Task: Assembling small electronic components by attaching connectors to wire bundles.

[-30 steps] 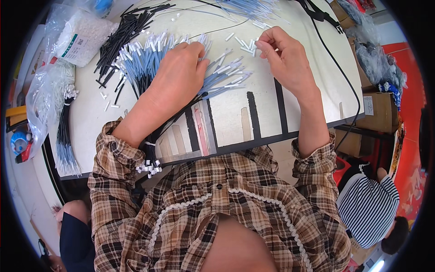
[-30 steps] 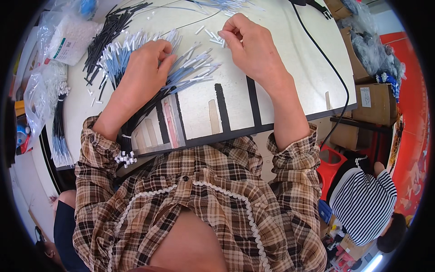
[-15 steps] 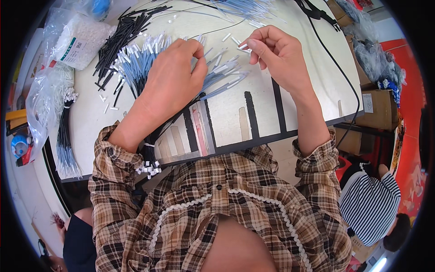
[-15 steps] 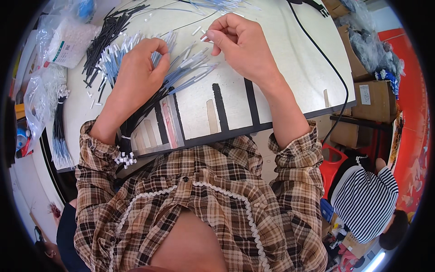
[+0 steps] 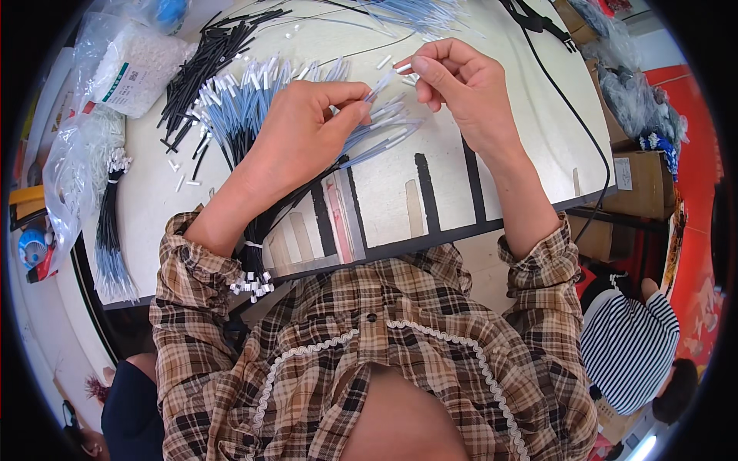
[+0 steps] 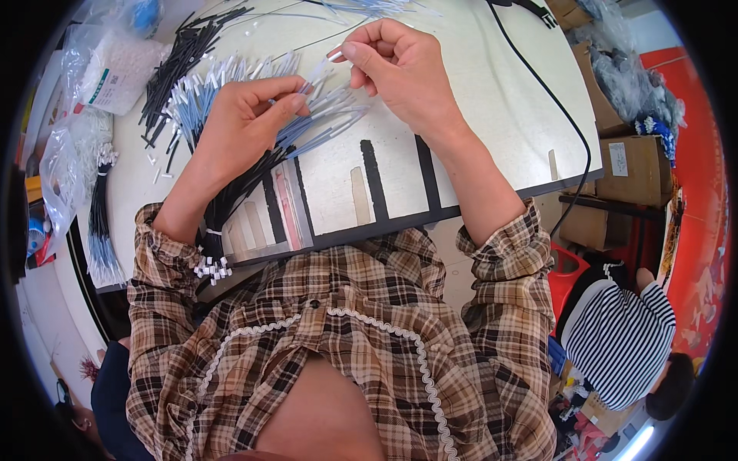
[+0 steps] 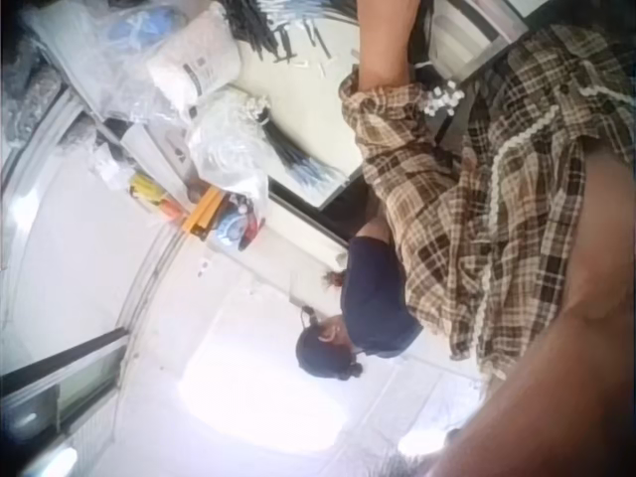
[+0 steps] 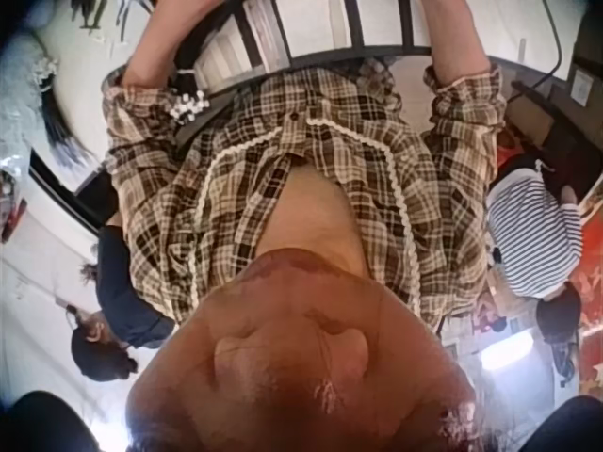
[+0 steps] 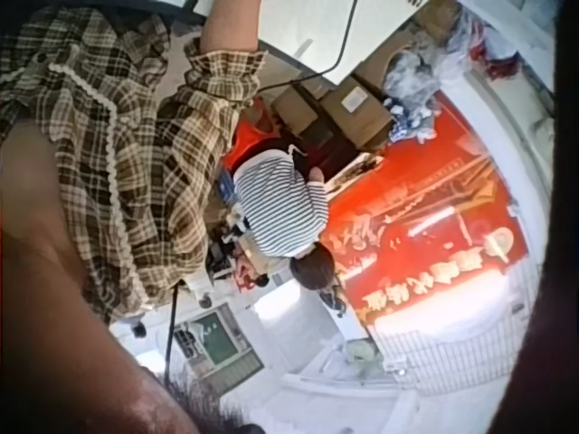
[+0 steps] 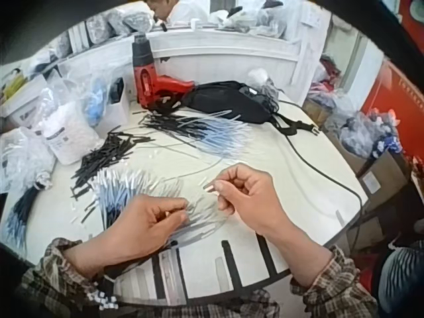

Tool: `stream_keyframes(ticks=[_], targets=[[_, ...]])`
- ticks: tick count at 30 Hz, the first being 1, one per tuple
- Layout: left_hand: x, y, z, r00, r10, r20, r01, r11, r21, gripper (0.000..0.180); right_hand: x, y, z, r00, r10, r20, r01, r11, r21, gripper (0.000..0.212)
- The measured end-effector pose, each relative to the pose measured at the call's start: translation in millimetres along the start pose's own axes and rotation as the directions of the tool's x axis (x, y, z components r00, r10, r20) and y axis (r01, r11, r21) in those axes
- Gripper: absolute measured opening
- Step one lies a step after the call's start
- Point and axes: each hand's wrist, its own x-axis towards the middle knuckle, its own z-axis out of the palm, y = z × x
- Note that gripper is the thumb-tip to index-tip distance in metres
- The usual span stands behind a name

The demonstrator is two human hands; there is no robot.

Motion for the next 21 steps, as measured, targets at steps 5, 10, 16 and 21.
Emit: stream_keyframes(ticks=[5, 10, 16, 21], targets=[[1.3, -2.2, -0.1, 0.999, 0.036, -0.002, -0.036, 0.999, 0.032, 0.023, -0.5, -0.3, -0.7, 0.999, -0.022, 0.026, 0.022, 1.0, 0.009, 0.01], [2.2, -0.5, -1.6, 0.999, -0.011, 0.053, 0.011, 1.0, -0.003, 0.023, 0.1, -1.8, -1.9, 0.998, -0.061, 0.012, 0.061, 0.998, 0.018, 0.01], [3.5, -1.3, -3.4, 0.996, -0.048, 0.081, 0.052, 0.998, -0.044, 0.023, 0.7, -5.1, -4.5, 0.994, -0.092, 0.051, 0.093, 0.996, -0.002, 0.01], [3.3, -0.5, -3.7, 0.994, -0.049, 0.098, 0.053, 0.998, -0.037, 0.023, 1.0, -5.4, -7.6, 0.994, -0.067, 0.083, 0.068, 0.998, -0.011, 0.011]])
